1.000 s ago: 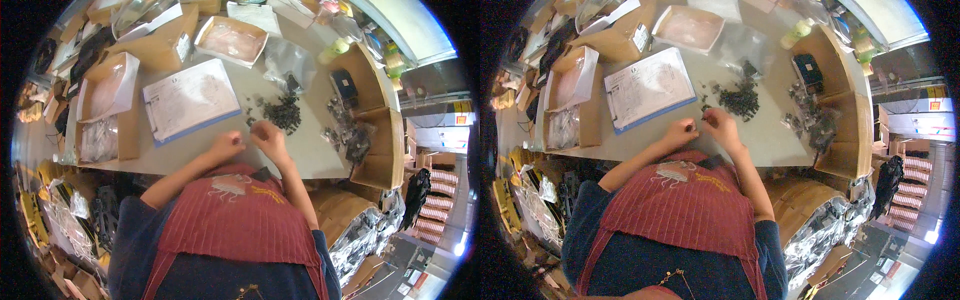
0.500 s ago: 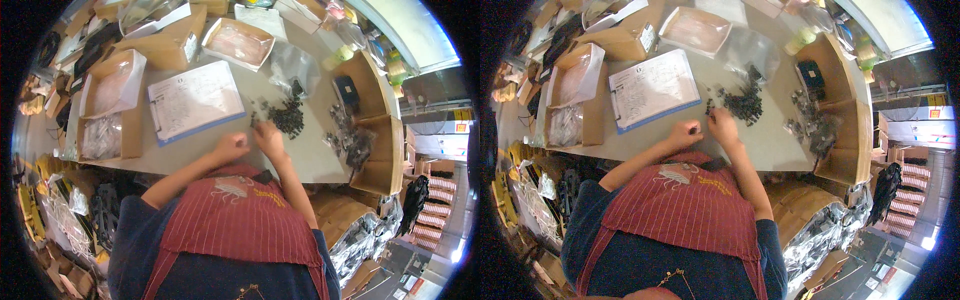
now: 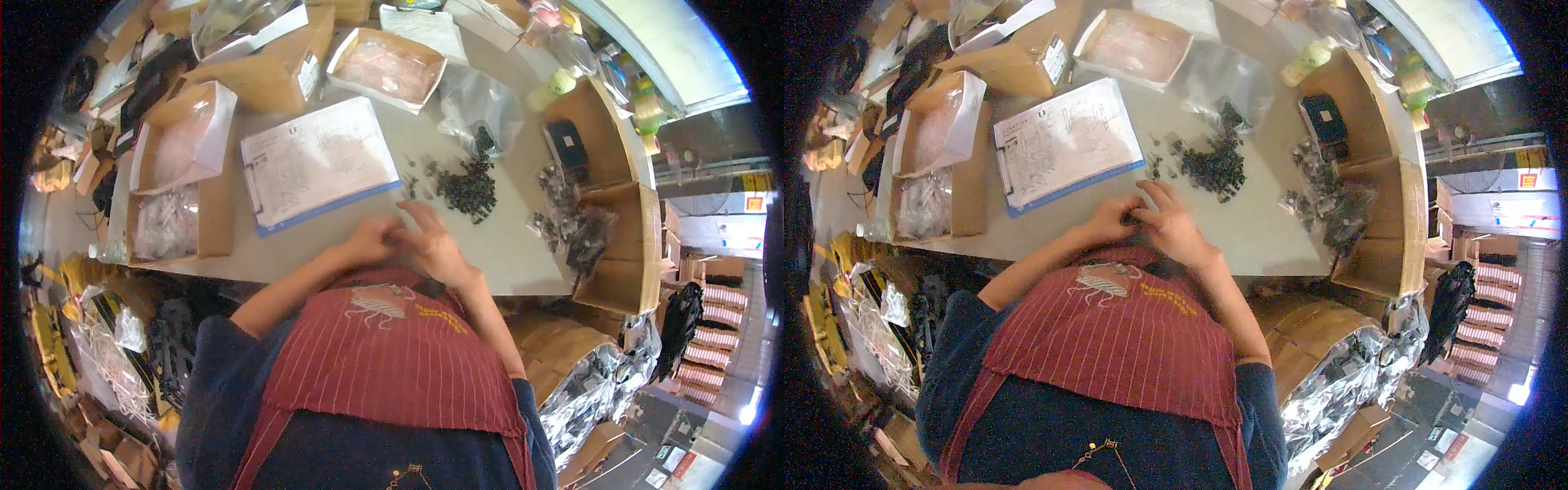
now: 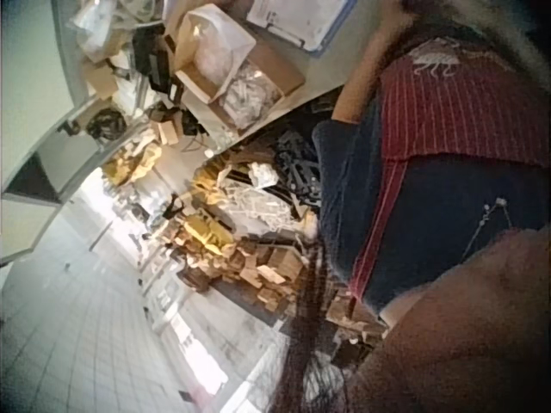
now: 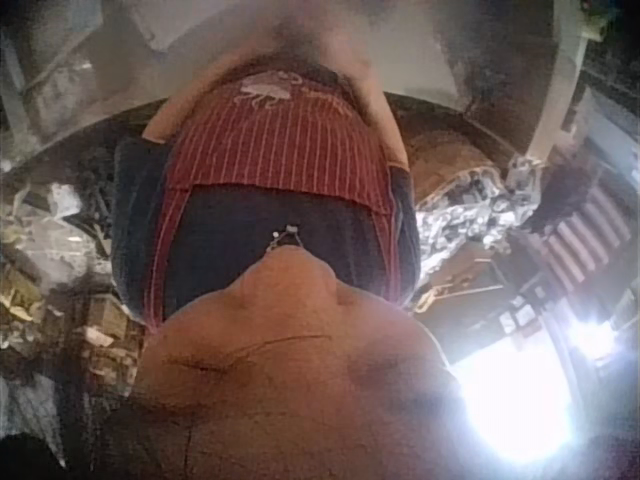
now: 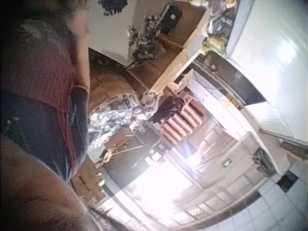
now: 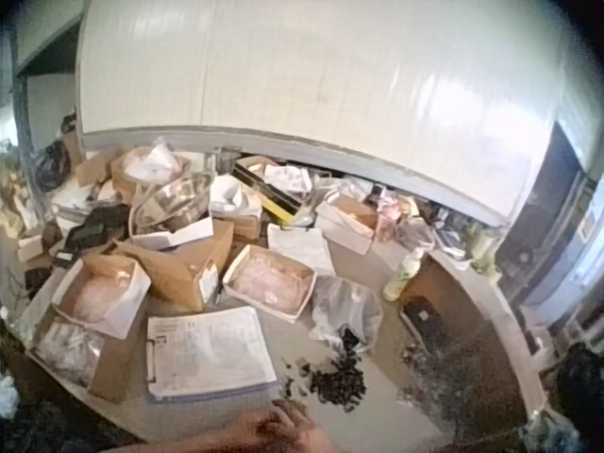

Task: The person sorts small black plastic components by hand from a pile on a workbench, placing them into small plastic bags.

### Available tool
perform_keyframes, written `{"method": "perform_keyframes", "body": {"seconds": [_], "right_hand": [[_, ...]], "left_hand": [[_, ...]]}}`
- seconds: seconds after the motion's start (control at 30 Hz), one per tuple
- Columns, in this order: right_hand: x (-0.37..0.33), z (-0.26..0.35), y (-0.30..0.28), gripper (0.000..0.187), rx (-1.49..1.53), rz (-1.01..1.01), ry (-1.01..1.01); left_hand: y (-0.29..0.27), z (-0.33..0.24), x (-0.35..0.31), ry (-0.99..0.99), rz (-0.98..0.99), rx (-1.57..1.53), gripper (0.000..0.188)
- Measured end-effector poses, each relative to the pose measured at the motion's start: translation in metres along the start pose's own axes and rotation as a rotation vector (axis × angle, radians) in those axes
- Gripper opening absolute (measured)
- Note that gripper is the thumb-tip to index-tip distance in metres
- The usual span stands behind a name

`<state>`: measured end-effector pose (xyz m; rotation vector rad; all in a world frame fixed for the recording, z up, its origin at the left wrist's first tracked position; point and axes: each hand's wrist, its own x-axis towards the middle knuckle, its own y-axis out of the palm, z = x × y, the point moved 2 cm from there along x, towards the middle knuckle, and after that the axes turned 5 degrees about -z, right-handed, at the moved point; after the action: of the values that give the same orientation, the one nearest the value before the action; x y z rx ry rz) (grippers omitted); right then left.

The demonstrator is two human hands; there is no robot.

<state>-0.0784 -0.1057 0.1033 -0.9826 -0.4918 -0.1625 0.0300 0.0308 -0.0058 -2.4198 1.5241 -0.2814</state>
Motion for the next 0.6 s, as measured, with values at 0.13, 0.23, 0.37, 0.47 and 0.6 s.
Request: {"method": "perform_keyframes", "body": {"seconds": [0.13,0.23,0.37,0.47,0.6], "right_hand": [[-0.015,-0.007,0.007,0.023,0.042,-0.045,0.092],[-0.031,-0.013,0.009,0.019,0.165,-0.017,0.428],[-0.033,-0.010,0.010,0.016,0.236,-0.115,0.587],[-0.033,-0.010,0.012,0.017,0.296,-0.223,0.618],[-0.032,-0.009,0.013,0.016,0.357,-0.191,0.565]], "left_hand": [[0.001,-0.010,-0.004,0.060,-0.091,-0.281,0.029],[-0.015,-0.013,-0.003,-0.147,-0.088,-0.098,0.027],[-0.010,-0.012,0.002,-0.142,-0.157,-0.055,0.027],[-0.006,-0.024,0.008,-0.272,-0.187,-0.165,0.021],[0.000,-0.023,0.011,-0.181,-0.178,-0.141,0.015]]}}
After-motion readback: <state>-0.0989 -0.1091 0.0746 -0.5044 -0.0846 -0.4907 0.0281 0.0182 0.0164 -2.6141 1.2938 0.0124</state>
